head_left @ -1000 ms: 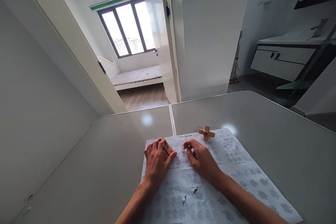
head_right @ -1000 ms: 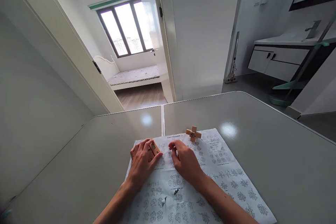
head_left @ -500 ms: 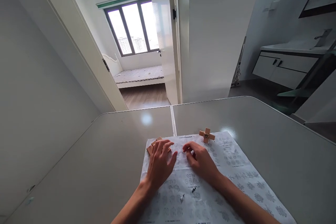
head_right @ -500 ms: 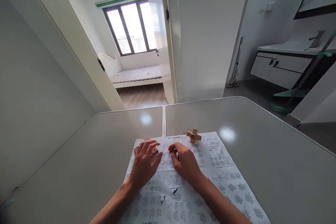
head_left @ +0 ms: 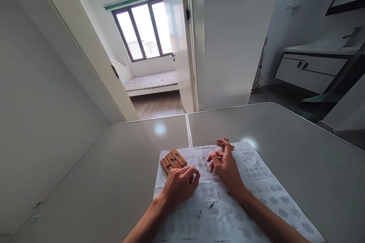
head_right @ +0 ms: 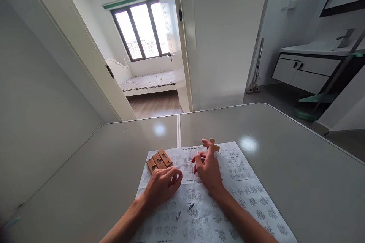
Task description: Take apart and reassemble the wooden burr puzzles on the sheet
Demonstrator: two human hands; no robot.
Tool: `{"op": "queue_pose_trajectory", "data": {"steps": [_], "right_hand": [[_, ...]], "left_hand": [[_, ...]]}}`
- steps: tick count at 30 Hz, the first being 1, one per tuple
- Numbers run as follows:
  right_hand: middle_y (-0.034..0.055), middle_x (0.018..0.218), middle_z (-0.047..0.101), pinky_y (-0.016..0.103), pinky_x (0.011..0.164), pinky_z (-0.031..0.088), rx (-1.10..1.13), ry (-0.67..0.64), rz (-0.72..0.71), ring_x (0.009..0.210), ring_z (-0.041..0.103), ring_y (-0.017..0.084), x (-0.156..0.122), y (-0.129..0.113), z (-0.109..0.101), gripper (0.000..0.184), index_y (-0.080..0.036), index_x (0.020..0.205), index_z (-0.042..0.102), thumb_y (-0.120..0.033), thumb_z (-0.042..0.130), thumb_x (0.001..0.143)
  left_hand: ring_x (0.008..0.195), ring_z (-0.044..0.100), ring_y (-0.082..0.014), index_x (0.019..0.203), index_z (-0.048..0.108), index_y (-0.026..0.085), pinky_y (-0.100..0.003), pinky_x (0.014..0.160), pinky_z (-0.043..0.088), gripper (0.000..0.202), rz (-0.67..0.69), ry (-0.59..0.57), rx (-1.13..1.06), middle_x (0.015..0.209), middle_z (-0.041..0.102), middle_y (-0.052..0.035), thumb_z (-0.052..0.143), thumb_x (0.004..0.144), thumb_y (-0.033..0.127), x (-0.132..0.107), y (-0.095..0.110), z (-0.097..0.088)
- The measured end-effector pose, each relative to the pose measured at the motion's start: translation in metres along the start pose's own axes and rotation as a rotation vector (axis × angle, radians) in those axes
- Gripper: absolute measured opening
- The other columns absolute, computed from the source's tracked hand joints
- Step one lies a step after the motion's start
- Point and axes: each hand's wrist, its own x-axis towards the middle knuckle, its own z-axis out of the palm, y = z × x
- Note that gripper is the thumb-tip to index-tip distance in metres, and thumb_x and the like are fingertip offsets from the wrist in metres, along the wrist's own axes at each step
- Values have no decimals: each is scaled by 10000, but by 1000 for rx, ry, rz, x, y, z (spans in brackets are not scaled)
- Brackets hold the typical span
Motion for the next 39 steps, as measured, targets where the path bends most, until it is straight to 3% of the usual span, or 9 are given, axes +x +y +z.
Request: {"op": "queue_pose_trajectory", "data": {"steps": [4,8,14,17,21,25,28,33,39], "right_hand": [[14,860,700,302,427,533,104,55,88,471,666,185,6,6,-3,481,-225,1299,355,-449,557,924],[82,1029,716,340,524,612,149,83,89,693,741,225,9,10,-4,474,-228,1268,401,-471,593,908],[16,818,707,309,585,574,121,-55,9,605,652,172,4,4,0,298,-229,1147,528,-447,571,949],[-13,760,658,292,588,539,129,-163,-75,577,589,152,-2,-5,3,188,-239,1069,573,-392,570,960],[-9,771,625,290,598,515,173,-297,-178,610,573,157,-12,-17,4,93,-243,956,583,-327,548,975],[11,826,646,298,661,520,145,-410,-264,679,584,163,-20,-26,2,91,-236,937,609,-281,544,982],[16,830,653,305,718,518,80,-503,-324,735,590,169,-24,-29,2,121,-230,925,639,-245,531,979],[20,836,633,298,718,514,79,-606,-355,751,577,161,-25,-26,6,98,-215,860,633,-234,587,945],[-28,798,581,249,527,493,370,-672,-60,618,615,133,-23,-16,11,218,-240,1023,517,-436,612,1003]], "left_hand": [[515,601,-105,865,710,247,-229,590,494,211,-11,-8,4,664,702,17,531,975,259,0,1,-1],[533,623,-113,869,715,246,-230,586,497,196,-5,-1,-8,655,703,14,543,961,244,0,1,-1],[559,617,-117,891,700,239,-244,605,513,173,-126,30,-127,695,695,8,558,975,292,1,1,0],[721,671,-146,1036,664,228,-257,638,554,210,-264,115,-367,922,719,-47,574,987,413,4,2,-2],[1050,698,-241,1344,532,230,-337,737,624,547,-330,150,-836,1359,622,-165,535,974,632,10,3,-9],[1175,679,-309,1461,515,240,-500,1023,560,750,-296,46,-1058,1388,639,-178,561,905,741,10,5,-16],[1254,638,-368,1427,595,244,-541,1052,534,812,-278,-66,-1147,1351,679,-168,609,829,794,8,5,-18],[1312,600,-373,1434,596,227,-540,1121,472,695,-379,-73,-1262,1410,656,-150,723,868,608,6,0,-15],[1334,584,-335,1434,571,288,-461,1106,475,654,-407,16,-1397,1458,619,-103,817,829,318,6,-2,-13]]}}
